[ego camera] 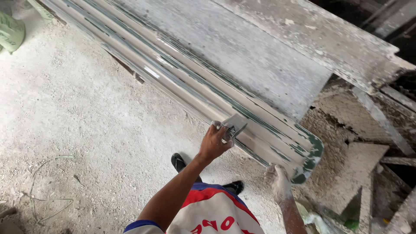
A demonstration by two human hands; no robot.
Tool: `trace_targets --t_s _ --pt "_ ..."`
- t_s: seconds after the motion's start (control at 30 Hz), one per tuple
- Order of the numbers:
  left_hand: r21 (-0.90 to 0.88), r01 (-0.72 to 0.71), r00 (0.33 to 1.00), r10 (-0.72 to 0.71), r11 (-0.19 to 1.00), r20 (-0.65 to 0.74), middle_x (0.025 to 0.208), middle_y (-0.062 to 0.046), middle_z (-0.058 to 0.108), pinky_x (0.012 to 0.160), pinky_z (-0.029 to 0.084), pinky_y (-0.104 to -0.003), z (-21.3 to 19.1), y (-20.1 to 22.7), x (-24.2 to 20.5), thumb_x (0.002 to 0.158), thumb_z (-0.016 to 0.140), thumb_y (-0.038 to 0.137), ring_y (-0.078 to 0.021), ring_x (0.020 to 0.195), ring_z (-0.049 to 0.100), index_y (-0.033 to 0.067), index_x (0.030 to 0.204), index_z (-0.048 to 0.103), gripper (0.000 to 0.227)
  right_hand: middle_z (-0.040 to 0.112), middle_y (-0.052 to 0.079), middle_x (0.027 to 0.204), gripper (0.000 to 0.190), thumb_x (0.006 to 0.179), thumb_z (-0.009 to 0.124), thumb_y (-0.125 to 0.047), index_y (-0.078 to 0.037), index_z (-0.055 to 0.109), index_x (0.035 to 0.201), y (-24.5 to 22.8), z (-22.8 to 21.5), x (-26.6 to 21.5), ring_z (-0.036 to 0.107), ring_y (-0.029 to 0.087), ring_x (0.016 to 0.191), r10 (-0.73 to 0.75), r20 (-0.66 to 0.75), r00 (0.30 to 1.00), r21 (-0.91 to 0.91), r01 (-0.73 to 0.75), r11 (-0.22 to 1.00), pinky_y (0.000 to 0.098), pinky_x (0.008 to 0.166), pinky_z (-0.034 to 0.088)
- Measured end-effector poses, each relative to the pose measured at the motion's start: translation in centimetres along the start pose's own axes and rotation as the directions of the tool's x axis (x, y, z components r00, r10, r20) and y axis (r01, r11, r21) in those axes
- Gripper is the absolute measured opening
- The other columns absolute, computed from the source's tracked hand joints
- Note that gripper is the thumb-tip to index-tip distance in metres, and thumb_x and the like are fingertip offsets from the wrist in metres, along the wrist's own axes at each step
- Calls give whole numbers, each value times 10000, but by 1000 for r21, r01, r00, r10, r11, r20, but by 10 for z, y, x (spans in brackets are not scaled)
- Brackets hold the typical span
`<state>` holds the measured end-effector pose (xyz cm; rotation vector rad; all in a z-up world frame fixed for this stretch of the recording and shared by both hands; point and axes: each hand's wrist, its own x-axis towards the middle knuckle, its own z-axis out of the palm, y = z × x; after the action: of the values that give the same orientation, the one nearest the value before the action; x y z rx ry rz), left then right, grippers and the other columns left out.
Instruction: The person mixes a white plaster-like substance in a bucket, then uses a trowel to apply it onto a green corrugated metal sheet. They repeatedly scoop the mixture and spread it along the ridges of the sheet, smoothing it with their hand.
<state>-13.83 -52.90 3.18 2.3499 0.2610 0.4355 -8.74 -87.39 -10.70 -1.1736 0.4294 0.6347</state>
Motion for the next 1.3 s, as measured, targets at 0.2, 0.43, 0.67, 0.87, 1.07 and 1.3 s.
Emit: trace_targets --t_s 0.2,0.43,0.67,0.87,1.07,1.3 --pt "45 39 998 -36 998 -55 1222 -254 538 776 603 -500 -70 -84 40 802 792 255 -426 1044 624 86 1337 587 597 657 81 934 297 1054 520 -276 -35 637 1182 7 89 7 621 225 848 -10 -35 999 -57 8 998 402 743 516" --pt "145 -3 995 17 989 -98 1263 -307 510 677 625 -498 -155 -213 101 805 818 272 -442 1038 624 61 1314 576 602 649 78 960 294 1065 530 -279 -29 613 1196 25 245 23 628 217 896 -83 -8 997 5 83 997 400 818 512" --pt "228 40 987 -4 973 -159 1216 -291 551 636 640 -474 -254 -334 167 784 832 293 -418 1021 639 126 1365 567 659 652 90 959 261 1063 518 -226 -22 640 1171 32 410 54 629 209 888 -119 76 990 -32 122 992 387 803 526" --pt "365 119 982 -55 923 -180 1249 -320 545 576 649 -455 -332 -447 229 830 832 321 -420 1036 640 138 1391 554 652 639 87 956 249 1055 522 -205 -9 633 1160 57 531 107 613 212 862 -83 150 985 -105 100 990 388 774 518" --pt "457 160 971 -55 875 -234 1300 -304 557 631 649 -471 -430 -560 285 787 833 372 -440 1084 642 161 1365 565 671 619 82 948 252 1076 501 -206 -15 629 1180 70 665 193 595 205 843 -93 206 974 -166 129 978 391 765 520" --pt "552 104 990 -35 827 -135 1373 -306 534 682 648 -492 -509 -656 342 931 783 302 -476 1157 617 171 1363 581 495 631 89 959 246 1062 501 -185 -21 587 1224 65 855 295 613 203 848 -24 350 936 -233 112 966 370 767 520"
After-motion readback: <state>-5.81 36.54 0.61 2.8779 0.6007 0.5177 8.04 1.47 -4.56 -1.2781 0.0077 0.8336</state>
